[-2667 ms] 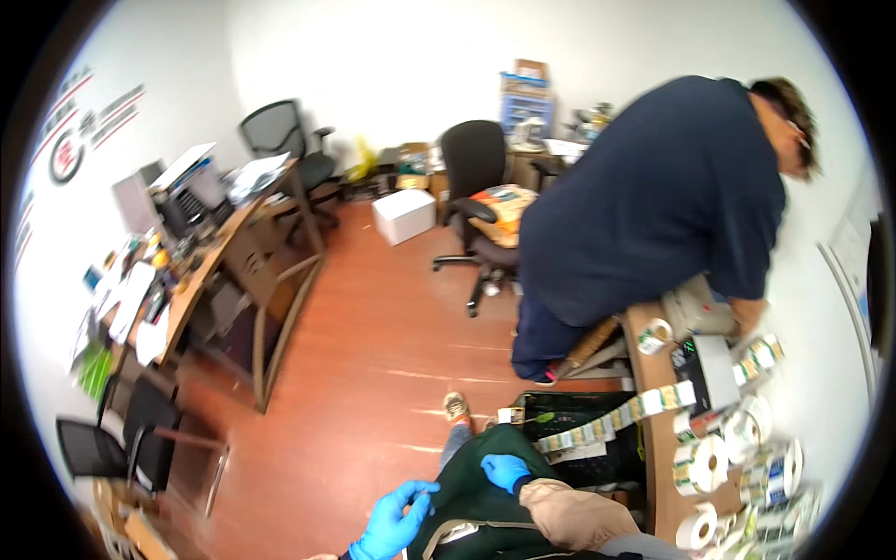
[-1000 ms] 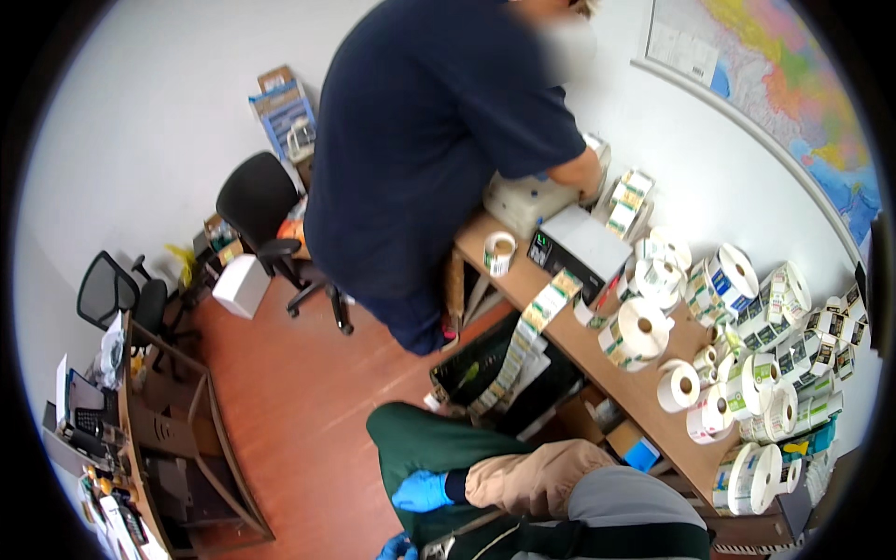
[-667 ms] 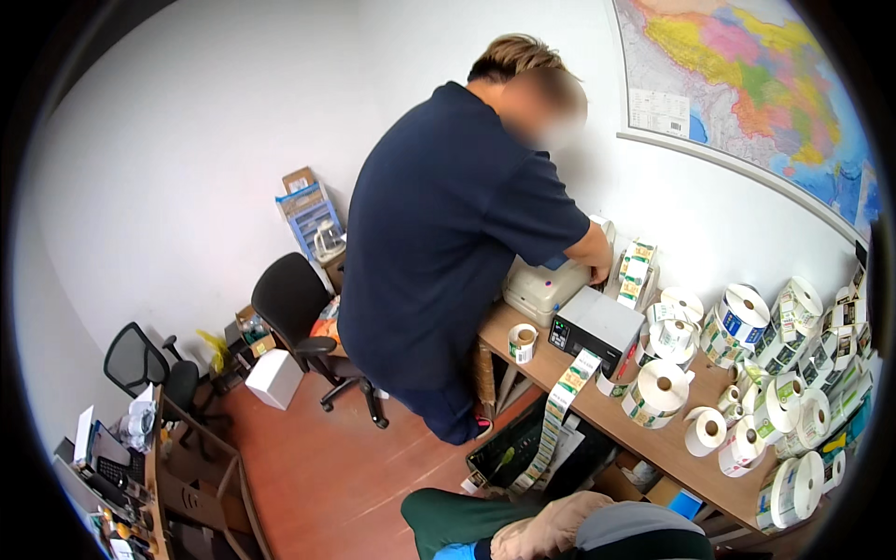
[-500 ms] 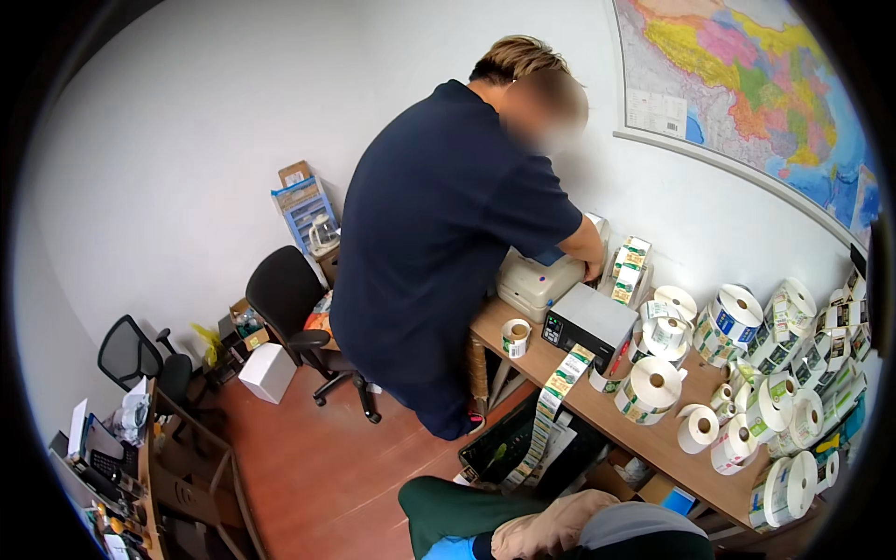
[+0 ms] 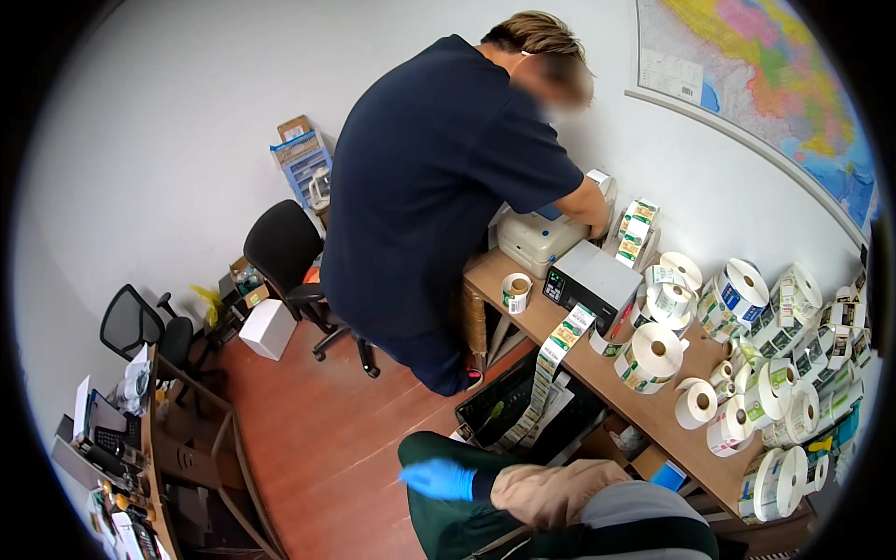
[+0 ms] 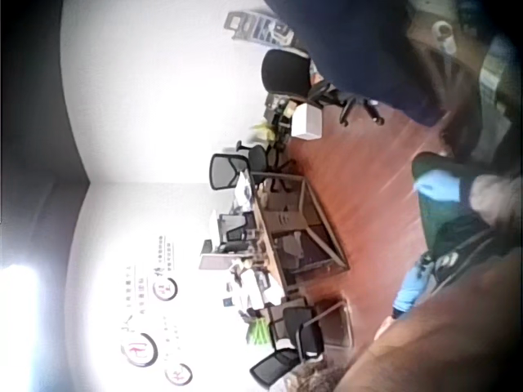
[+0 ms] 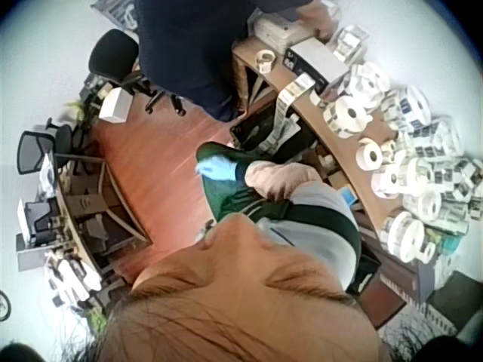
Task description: The person processes strips of labels by hand and uses a desktop machine, organizing and folding strips before placing a large label roll onto a processing device.
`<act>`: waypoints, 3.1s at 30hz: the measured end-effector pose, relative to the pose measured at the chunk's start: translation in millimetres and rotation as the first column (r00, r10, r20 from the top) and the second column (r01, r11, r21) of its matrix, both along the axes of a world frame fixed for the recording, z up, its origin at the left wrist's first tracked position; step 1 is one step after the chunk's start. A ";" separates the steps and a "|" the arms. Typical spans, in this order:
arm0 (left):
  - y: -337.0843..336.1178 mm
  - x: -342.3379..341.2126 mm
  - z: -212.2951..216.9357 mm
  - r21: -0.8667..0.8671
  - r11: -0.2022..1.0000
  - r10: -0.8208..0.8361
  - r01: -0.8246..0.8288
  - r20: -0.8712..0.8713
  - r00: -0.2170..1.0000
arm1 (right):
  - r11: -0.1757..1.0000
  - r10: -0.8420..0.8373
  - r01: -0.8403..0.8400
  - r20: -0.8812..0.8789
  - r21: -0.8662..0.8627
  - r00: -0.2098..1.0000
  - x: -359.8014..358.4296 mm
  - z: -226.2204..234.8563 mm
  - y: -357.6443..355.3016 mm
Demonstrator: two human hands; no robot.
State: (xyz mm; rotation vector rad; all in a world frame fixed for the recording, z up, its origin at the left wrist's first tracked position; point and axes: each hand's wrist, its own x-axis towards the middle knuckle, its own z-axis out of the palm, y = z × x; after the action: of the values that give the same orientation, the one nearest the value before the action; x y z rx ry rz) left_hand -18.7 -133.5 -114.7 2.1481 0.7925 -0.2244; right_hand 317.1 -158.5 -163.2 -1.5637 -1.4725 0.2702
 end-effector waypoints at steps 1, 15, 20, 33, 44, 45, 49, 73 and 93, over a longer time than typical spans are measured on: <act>0.6 -0.1 -0.1 -0.001 1.000 -0.001 0.001 0.025 1.000 | 0.999 -0.040 0.036 0.121 0.038 0.992 34.7 21.7 0.3; 3.3 26.1 17.1 -0.006 0.999 0.051 -0.050 0.047 0.998 | 0.215 -0.820 0.970 0.519 -0.114 0.242 381.1 21.4 -98.1; 10.9 96.2 93.6 -0.089 0.987 0.151 -0.133 0.240 0.959 | 0.705 -0.708 0.709 -0.036 0.029 0.705 344.5 11.8 -58.9; 10.4 77.4 104.6 0.239 0.838 0.314 -0.491 0.526 0.791 | 0.873 -0.140 -0.464 -0.988 -0.152 0.061 -51.8 90.6 -5.2; 26.6 62.4 66.5 -0.615 0.591 0.805 -0.522 0.406 0.433 | 0.801 0.039 -0.566 -0.926 -0.196 0.375 -97.3 80.7 -24.6; 25.9 61.1 63.1 -0.662 0.556 0.827 -0.503 0.385 0.409 | 0.804 0.050 -0.560 -0.916 -0.200 0.399 -98.5 80.4 -24.6; 28.1 57.1 58.9 -0.797 0.396 0.908 -0.456 0.265 0.324 | 0.810 0.220 -0.548 -0.757 -0.210 0.615 -100.6 75.6 -26.6; 38.9 56.9 63.8 -0.730 0.353 0.925 -0.585 0.366 0.102 | 0.743 0.442 -0.635 -0.554 -0.214 0.705 -89.8 94.2 -24.2; 20.4 55.2 100.2 -0.636 0.613 0.790 -0.469 0.497 0.360 | 0.746 0.388 -0.511 -0.346 -0.426 0.854 -121.8 69.4 -26.2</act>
State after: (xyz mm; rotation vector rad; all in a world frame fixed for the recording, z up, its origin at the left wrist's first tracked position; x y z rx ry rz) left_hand 36.5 -113.1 -14.5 1.1653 0.9124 0.8474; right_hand 195.3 -184.7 -93.9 -1.4641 -1.6543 1.1821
